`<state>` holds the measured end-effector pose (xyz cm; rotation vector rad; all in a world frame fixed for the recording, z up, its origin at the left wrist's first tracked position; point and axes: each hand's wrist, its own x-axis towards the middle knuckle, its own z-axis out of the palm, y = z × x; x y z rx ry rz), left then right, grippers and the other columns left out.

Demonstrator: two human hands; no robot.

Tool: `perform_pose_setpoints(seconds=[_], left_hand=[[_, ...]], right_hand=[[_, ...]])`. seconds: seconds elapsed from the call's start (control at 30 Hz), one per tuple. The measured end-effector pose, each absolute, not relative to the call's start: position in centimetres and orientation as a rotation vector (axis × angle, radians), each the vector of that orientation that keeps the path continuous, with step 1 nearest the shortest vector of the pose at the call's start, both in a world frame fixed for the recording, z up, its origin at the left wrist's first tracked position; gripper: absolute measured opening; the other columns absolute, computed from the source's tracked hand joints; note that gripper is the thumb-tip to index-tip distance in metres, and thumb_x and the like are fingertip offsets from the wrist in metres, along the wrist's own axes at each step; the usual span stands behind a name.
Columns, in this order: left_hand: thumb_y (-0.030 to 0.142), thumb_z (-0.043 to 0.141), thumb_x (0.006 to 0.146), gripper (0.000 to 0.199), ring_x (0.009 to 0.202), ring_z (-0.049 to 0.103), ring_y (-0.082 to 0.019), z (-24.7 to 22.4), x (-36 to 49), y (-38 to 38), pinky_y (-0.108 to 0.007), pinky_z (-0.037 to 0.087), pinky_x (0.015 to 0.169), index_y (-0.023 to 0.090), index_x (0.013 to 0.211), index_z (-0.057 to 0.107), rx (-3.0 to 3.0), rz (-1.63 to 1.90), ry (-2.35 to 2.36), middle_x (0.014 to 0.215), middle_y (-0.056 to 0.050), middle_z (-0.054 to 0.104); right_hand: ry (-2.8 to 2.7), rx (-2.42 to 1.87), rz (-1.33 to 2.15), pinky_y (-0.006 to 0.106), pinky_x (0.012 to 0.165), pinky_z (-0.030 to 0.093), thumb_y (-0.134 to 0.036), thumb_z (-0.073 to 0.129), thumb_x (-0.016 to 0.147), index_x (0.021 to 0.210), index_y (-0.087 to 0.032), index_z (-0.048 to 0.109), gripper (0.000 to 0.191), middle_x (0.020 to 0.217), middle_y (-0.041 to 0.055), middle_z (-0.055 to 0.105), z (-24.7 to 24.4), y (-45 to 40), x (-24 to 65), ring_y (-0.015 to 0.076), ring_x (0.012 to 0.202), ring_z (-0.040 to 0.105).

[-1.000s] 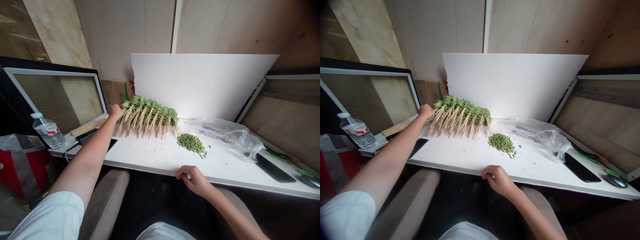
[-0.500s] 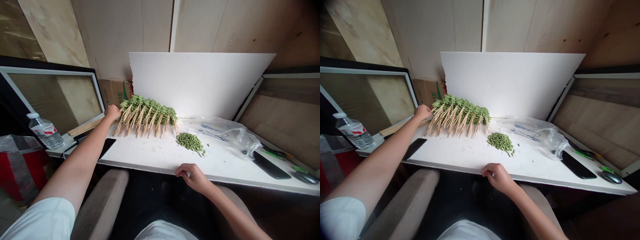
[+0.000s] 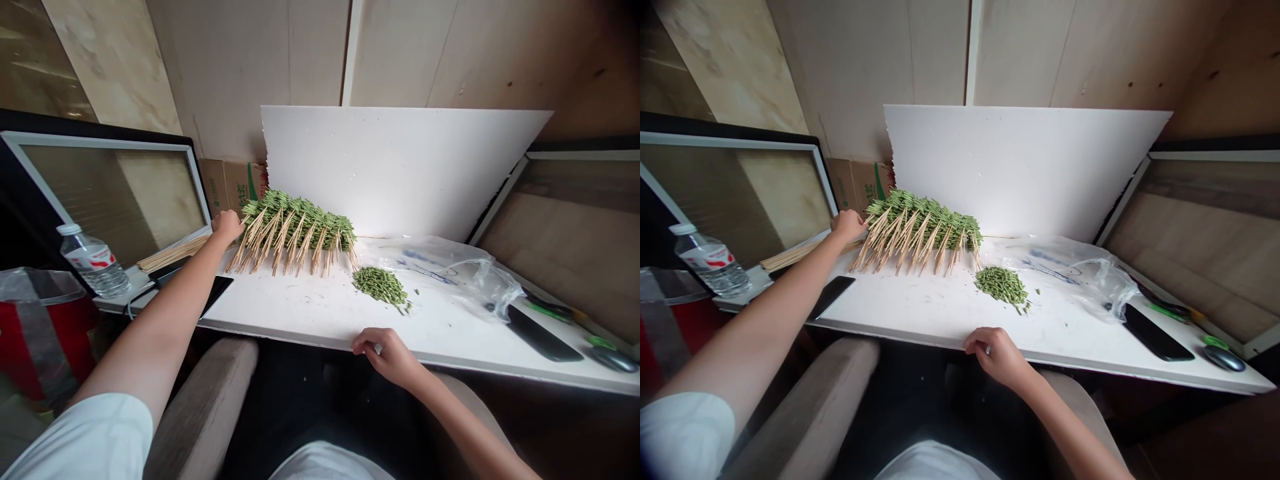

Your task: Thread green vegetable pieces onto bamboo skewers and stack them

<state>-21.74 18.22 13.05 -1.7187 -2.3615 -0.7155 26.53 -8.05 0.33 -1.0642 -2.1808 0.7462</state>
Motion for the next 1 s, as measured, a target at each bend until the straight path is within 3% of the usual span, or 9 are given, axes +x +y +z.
perform_pose_setpoints(seconds=[0.2,0.57,1.0], left_hand=[[0.028,0.073,0.092,0.033,0.113,0.066,-0.032,13.4,-21.5,18.1,-0.039,0.048,0.096,0.0,0.108,0.072,-1.669,-0.587,-2.369,0.112,-0.025,0.073],[0.032,0.07,0.094,0.035,0.118,0.07,-0.04,13.8,-21.9,18.7,-0.044,0.057,0.098,0.011,0.122,0.075,-1.582,-0.546,-2.378,0.119,-0.025,0.075],[0.02,0.079,0.082,0.037,0.116,0.07,-0.044,14.2,-21.6,19.3,-0.047,0.058,0.098,0.005,0.117,0.076,-1.726,-0.522,-2.388,0.121,-0.029,0.073]], right_hand=[[-2.18,-1.092,0.757,0.03,0.077,0.058,0.0,0.047,0.077,0.088,-0.021,0.078,0.04,0.086,0.0034,0.081,0.0,-8.0,26.7,0.0204,0.082,0.078],[-2.195,-1.115,0.754,0.032,0.076,0.058,-0.007,0.047,0.081,0.09,-0.021,0.077,0.035,0.086,0.0045,0.081,-0.6,-7.3,27.1,0.0219,0.081,0.078],[-2.186,-1.122,0.76,0.033,0.077,0.059,-0.011,0.047,0.082,0.09,-0.021,0.078,0.033,0.085,0.0059,0.081,-0.5,-7.3,27.0,0.0227,0.081,0.078]])
